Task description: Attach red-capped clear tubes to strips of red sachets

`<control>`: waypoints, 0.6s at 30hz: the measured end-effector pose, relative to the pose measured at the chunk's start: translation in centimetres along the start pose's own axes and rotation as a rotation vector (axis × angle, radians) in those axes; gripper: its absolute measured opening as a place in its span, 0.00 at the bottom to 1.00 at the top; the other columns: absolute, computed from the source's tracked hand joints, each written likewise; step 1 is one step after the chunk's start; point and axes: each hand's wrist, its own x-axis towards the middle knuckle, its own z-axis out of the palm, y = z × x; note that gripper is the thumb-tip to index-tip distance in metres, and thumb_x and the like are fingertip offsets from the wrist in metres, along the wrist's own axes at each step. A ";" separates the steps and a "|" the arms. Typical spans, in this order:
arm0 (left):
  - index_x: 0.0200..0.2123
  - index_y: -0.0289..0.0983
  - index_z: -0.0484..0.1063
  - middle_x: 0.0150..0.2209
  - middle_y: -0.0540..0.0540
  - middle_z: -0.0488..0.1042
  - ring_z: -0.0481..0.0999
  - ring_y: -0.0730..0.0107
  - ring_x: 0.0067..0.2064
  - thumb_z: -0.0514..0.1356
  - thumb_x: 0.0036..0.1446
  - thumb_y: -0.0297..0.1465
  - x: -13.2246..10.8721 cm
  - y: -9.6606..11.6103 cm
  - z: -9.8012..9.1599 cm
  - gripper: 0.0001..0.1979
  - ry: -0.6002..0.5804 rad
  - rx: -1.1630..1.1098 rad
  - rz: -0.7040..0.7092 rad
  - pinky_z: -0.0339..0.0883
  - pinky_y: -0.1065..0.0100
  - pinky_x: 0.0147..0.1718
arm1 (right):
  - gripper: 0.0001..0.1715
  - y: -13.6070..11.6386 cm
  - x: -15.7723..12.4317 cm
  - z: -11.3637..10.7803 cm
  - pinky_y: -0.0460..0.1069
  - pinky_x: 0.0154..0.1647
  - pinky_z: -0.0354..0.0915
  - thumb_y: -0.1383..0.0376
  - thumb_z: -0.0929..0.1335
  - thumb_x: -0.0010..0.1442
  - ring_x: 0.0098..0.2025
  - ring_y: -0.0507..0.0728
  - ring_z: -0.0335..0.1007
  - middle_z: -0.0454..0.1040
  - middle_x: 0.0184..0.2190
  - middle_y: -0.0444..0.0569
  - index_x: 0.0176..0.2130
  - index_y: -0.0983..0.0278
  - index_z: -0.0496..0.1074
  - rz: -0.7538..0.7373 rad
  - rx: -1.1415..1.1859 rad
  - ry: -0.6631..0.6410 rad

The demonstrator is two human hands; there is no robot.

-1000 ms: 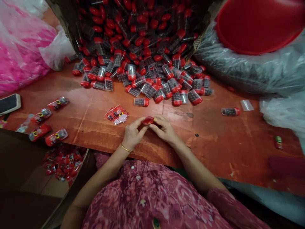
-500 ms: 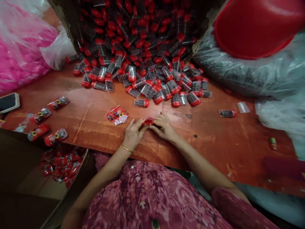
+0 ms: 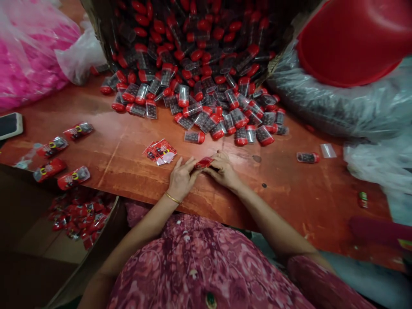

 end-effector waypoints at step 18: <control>0.25 0.34 0.68 0.22 0.53 0.68 0.66 0.77 0.25 0.59 0.51 0.44 0.1 2.0 -1.6 0.17 0.299 -0.810 -0.495 0.61 0.74 0.27 | 0.10 -5.9 -0.5 2.5 0.49 0.35 0.68 0.59 0.63 0.59 0.31 0.54 0.70 0.74 0.29 0.46 0.35 0.62 0.71 0.361 0.494 0.122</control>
